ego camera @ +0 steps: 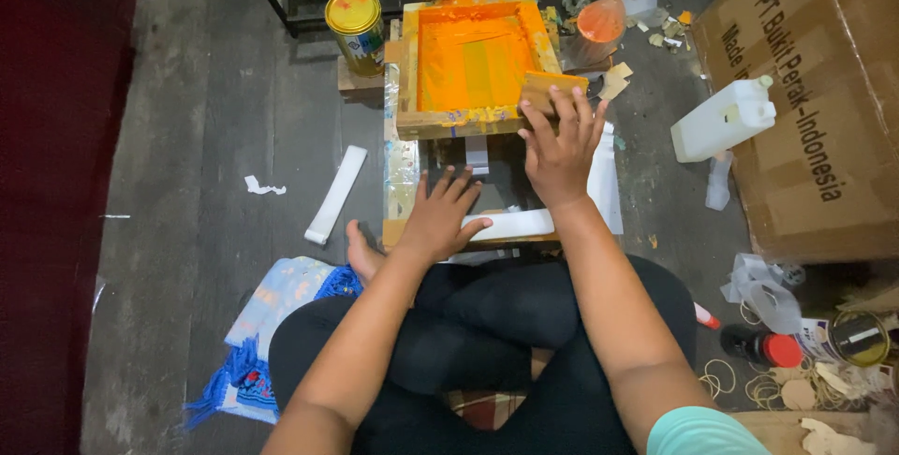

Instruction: The person sits cross-legged on the floor and uses a squeegee to spread orange ink across a screen printing frame. They then place a white strip of material under the frame, pull it through, and inspect the printed result.

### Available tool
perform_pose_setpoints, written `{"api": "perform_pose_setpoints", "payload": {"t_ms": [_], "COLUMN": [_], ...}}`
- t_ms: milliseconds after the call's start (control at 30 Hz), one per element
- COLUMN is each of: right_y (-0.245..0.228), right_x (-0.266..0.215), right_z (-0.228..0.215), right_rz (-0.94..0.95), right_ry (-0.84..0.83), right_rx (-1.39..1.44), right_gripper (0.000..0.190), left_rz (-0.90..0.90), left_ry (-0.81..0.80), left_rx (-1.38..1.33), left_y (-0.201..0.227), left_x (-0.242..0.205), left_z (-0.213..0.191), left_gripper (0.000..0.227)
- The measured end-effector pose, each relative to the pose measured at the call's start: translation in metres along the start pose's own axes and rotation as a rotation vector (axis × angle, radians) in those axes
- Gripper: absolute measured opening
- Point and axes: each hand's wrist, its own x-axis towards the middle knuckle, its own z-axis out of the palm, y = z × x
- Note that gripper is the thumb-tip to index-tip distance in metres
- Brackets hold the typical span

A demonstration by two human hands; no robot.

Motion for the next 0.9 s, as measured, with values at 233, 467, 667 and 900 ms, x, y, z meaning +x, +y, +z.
{"api": "perform_pose_setpoints", "payload": {"t_ms": [233, 467, 667, 900], "right_y": [-0.004, -0.004, -0.005, -0.003], "right_x": [0.002, -0.001, -0.002, -0.002], "right_z": [-0.002, 0.001, 0.001, -0.002], "right_rz": [0.03, 0.014, 0.002, 0.023], "right_ry": [-0.011, -0.006, -0.006, -0.019], "right_rx": [-0.006, -0.003, -0.027, -0.002], "right_gripper": [0.043, 0.043, 0.045, 0.043], "left_rz": [-0.062, -0.098, -0.094, 0.039], "left_ry": [-0.175, -0.203, -0.182, 0.249], "left_rx": [-0.01, -0.106, -0.16, -0.161], "left_y": [0.005, 0.006, -0.003, -0.034], "left_x": [0.01, 0.009, 0.01, 0.011], "left_z": [0.0, -0.012, 0.004, 0.054], "left_gripper": [0.075, 0.081, 0.082, 0.015]}}
